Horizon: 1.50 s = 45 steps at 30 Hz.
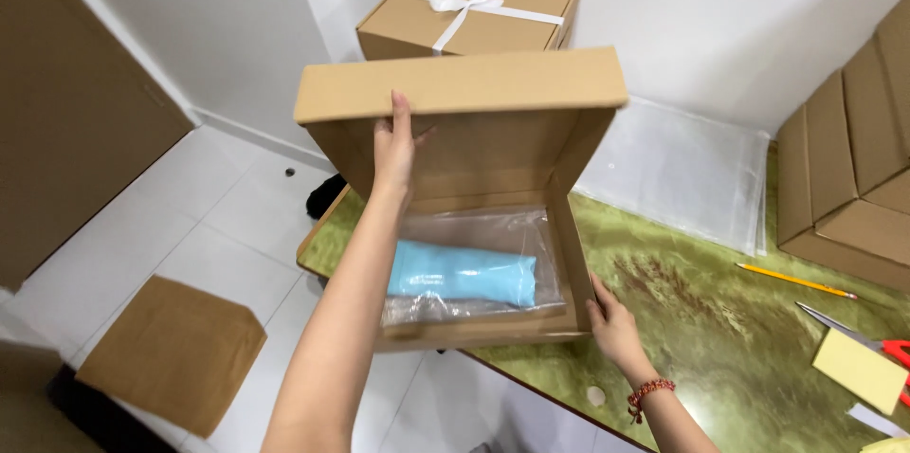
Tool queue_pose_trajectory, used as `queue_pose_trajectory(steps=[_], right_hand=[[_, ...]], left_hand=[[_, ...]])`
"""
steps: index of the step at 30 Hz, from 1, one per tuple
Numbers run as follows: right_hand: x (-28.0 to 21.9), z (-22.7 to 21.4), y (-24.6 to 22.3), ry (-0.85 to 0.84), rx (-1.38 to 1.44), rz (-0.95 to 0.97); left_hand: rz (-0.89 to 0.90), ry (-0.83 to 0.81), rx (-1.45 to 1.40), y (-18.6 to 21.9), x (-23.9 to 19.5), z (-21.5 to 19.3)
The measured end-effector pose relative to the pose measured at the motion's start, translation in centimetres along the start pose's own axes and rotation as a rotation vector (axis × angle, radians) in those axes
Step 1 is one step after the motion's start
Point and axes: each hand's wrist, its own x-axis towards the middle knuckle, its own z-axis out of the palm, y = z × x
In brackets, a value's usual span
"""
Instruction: Packing a garment into a box and organizing clothes on a rack
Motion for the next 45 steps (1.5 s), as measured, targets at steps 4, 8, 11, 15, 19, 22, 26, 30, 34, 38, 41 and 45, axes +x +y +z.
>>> queue_pose_trajectory(steps=[4, 8, 11, 15, 19, 22, 26, 30, 34, 38, 41, 45], right_hand=[[-0.1, 0.3, 0.8, 0.013, -0.089, 0.019], [-1.3, 0.5, 1.8, 0.018, -0.120, 0.003], [-2.3, 0.5, 1.6, 0.023, -0.118, -0.043], [-3.4, 0.7, -1.4, 0.123, -0.289, -0.153], [-4.6, 0.6, -4.8, 0.166, -0.343, -0.394], [-3.5, 1.8, -5.2, 0.028, -0.553, -0.496], [-1.2, 4.3, -2.7, -0.188, -0.886, -0.379], [0.6, 6.0, -1.0, -0.185, -0.994, -0.415], [3.3, 6.1, -0.2, -0.191, -0.918, -0.465], [1.5, 4.2, -4.0, -0.211, -0.570, -0.391], [-0.5, 2.1, -8.2, -0.215, -0.327, -0.277], [-0.6, 0.2, -10.9, -0.239, 0.295, -0.071]], left_hand=[[0.186, -0.262, 0.294, -5.2, 4.6, -1.8], [0.008, -0.230, 0.407, -7.7, 4.8, -2.6], [-0.156, -0.239, 0.501, -9.2, 3.7, -5.0], [-0.133, -0.221, 0.595, -14.2, 1.0, -11.9], [-0.195, -0.158, 0.711, -17.1, -5.5, -19.3], [-0.377, -0.198, 0.944, -17.1, -12.1, -22.4], [-0.528, -0.169, 0.886, -18.7, -15.8, -23.9], [-0.601, -0.104, 0.886, -15.2, -16.7, -21.7], [-0.599, -0.083, 0.796, -12.6, -16.0, -21.1], [-0.580, -0.093, 0.505, -8.1, -16.3, -19.6], [-0.624, -0.089, 0.366, -5.5, -15.3, -18.9], [-0.599, -0.124, 0.224, -4.1, -13.7, -18.4]])
